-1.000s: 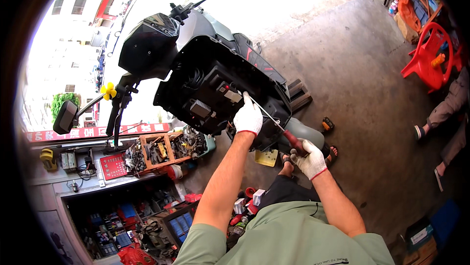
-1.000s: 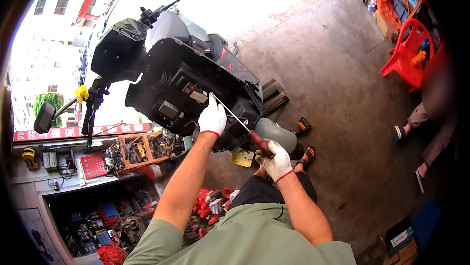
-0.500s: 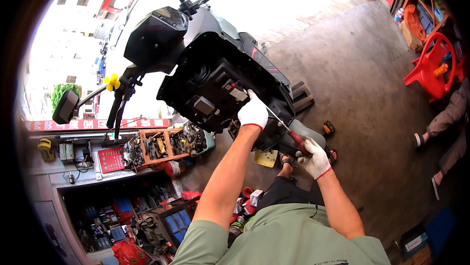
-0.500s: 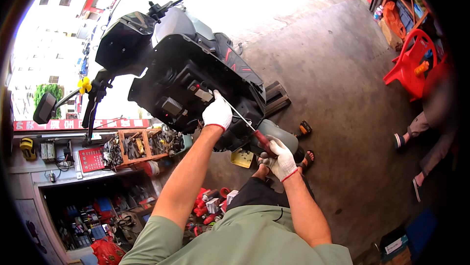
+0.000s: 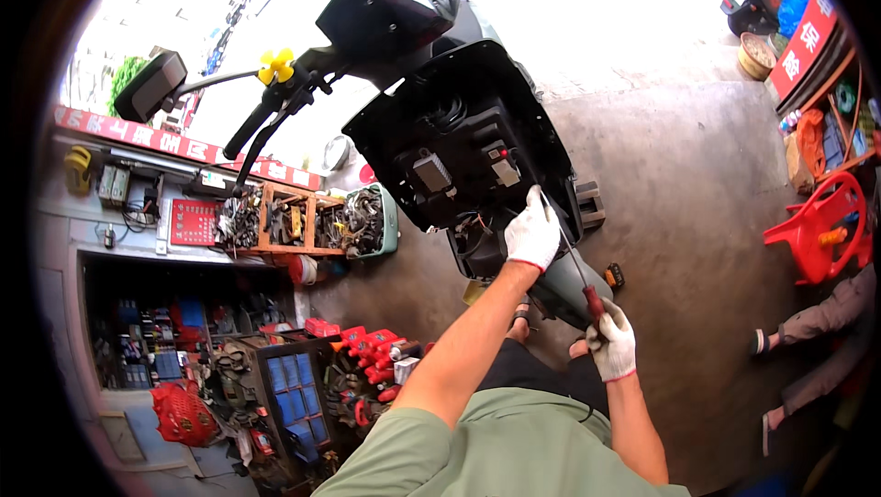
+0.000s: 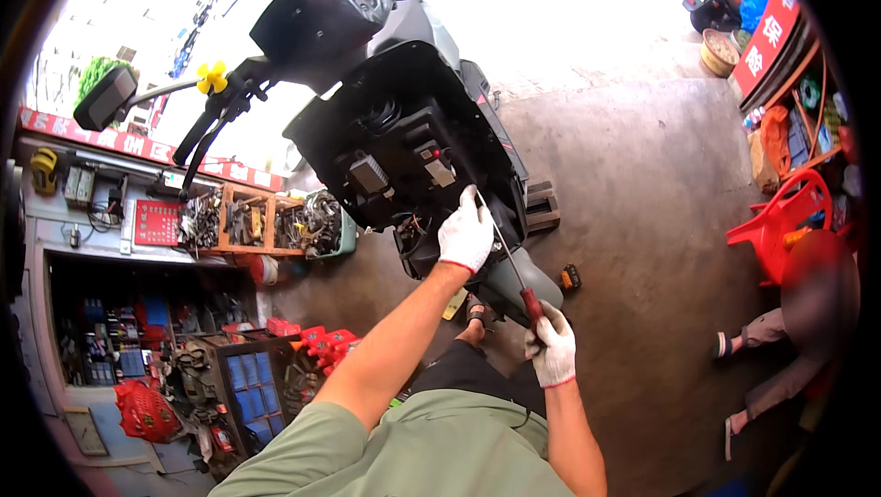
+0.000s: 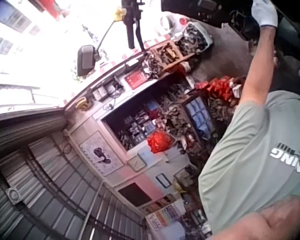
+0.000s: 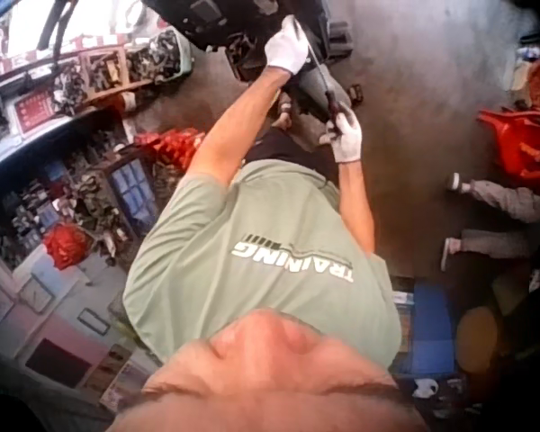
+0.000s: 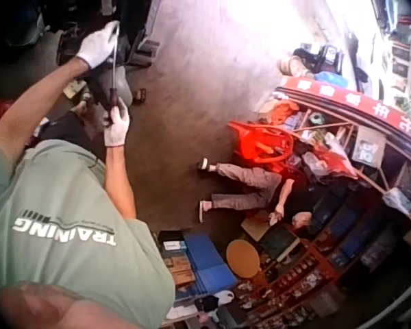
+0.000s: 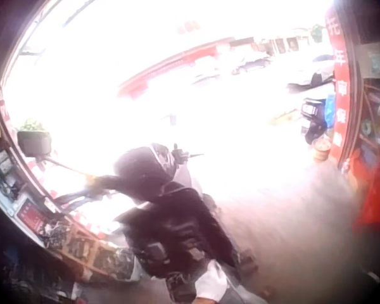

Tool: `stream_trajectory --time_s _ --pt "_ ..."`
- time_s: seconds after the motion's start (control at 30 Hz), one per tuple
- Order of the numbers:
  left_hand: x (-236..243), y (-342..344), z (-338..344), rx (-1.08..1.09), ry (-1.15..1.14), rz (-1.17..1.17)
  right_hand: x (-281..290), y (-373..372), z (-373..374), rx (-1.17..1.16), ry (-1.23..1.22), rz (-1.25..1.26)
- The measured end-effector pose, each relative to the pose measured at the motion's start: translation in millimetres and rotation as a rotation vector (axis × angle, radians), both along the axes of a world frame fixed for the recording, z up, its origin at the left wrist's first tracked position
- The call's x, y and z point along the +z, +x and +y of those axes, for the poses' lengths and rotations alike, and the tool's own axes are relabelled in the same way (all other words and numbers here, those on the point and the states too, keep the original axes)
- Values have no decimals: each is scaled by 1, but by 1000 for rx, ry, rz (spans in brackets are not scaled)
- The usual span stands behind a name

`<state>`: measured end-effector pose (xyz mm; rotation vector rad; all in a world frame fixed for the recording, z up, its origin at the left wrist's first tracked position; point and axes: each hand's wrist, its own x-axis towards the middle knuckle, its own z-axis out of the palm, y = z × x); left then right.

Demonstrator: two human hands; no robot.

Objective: The person removes the plastic front panel and internal electronic components of a scooter using a screwdriver and by hand, disconnecting wires and setting parts aside in a plastic tray.

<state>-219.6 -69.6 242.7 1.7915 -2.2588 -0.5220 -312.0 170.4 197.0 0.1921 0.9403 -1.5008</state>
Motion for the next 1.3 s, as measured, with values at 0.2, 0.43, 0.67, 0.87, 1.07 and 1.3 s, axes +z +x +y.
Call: stream_trajectory --time_s 0.2,0.43,0.67,0.87,1.07,1.3 --pt "-23 9 41 383 162 502 20 -8 51 93 86 308" --pt "-48 39 58 639 270 834 49 -25 65 320 124 769" --pt "-112 117 106 858 504 1093 72 -26 50 656 -3 1168" --pt "-183 205 151 1338 660 1747 79 8 28 881 -117 1310" --pt "-225 274 158 1365 753 2228 84 21 7 1104 -45 1398" --pt "-228 311 157 1169 569 2597 89 51 -21 1180 -11 1474"
